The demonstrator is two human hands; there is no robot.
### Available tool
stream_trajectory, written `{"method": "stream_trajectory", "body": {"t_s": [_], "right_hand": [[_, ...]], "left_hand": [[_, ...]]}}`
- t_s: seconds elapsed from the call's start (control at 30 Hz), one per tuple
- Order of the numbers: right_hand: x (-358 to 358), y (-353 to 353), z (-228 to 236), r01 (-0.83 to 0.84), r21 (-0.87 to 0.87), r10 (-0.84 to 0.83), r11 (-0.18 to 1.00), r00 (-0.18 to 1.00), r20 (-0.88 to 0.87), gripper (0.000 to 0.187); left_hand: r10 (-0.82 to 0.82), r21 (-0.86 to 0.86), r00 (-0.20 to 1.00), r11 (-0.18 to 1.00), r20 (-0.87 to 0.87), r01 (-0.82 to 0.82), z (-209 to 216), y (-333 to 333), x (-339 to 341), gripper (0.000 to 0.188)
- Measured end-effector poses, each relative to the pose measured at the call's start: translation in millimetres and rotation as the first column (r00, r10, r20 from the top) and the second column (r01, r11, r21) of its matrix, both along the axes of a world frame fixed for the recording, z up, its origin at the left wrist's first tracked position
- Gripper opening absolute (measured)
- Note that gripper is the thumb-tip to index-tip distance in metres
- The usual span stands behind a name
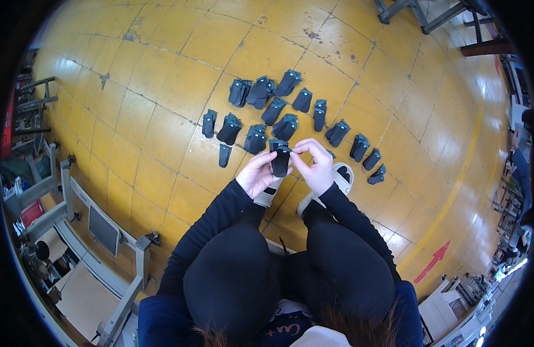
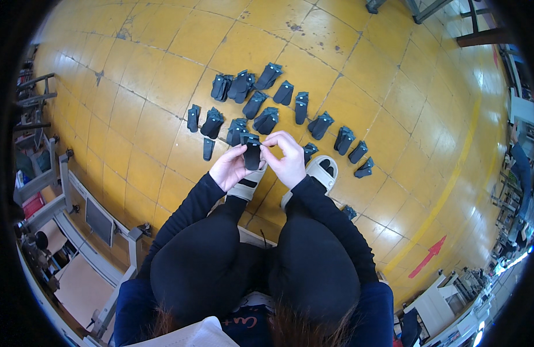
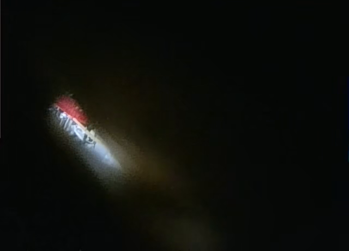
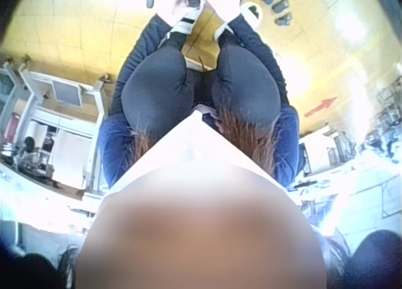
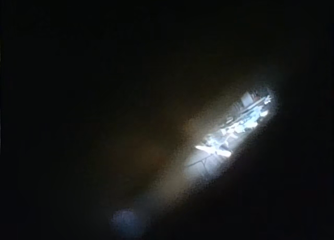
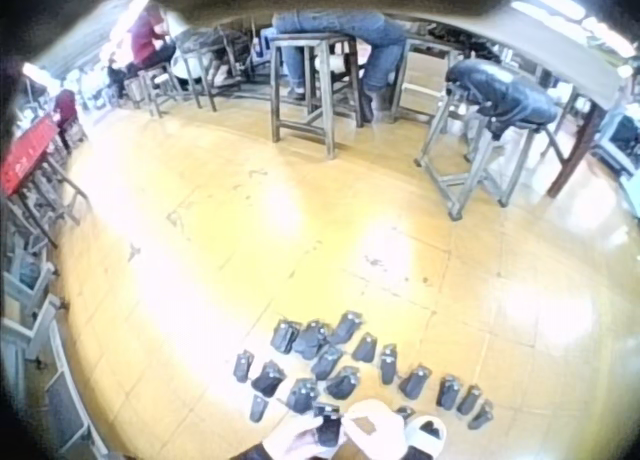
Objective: The person sits on the floor and repeatedly picks up small black objects, inspects them, and places them into neat rows. The person also reaches into plastic bags to retrieve more objects and continues arranging them on the floor.
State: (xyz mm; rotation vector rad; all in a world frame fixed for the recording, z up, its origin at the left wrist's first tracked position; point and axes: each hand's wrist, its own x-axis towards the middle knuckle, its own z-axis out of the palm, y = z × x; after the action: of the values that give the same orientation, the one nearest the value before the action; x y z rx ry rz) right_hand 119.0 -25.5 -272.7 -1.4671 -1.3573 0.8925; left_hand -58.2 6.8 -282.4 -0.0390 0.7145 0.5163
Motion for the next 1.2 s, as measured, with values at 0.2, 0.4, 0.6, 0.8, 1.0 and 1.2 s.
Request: {"method": "stream_trajectory", "body": {"t_s": [0.2, 0.4, 0.6, 0.8, 1.0, 1.2], "right_hand": [[-2, 5, 8, -0.046, 0.010, 0.045, 0.999, 0.999, 0.020, 0.025], [1, 6, 2, -0.131, 0.191, 0.079, 0.973, 0.962, 0.261, 0.031], [0, 5, 4, -0.193, 0.255, 0.110, 0.947, 0.945, 0.307, 0.029], [-1, 7, 13, -0.237, 0.158, 0.190, 0.959, 0.945, 0.266, 0.026], [5, 2, 1, -0.358, 0.128, 0.302, 0.925, 0.897, 0.322, 0.030], [-2, 7, 6, -0.389, -0.007, 0.374, 0.921, 0.882, 0.288, 0.027]], "left_hand": [[-0.023, 0.076, 0.998, 0.997, -0.057, 0.027, 1, -1, 1, 0.030], [0.022, -0.060, 0.999, 0.998, -0.033, -0.024, -4, -6, 1, 0.027], [0.068, -0.177, 0.994, 0.983, 0.081, -0.053, -2, -3, -4, 0.025], [0.026, -0.111, 0.999, 0.993, -0.035, -0.030, 4, -1, -5, 0.024], [-0.088, 0.149, 0.984, 0.983, -0.155, 0.112, -7, -9, -1, 0.021], [-0.188, 0.256, 0.917, 0.923, -0.352, 0.287, -25, -13, -7, 0.023]]}}
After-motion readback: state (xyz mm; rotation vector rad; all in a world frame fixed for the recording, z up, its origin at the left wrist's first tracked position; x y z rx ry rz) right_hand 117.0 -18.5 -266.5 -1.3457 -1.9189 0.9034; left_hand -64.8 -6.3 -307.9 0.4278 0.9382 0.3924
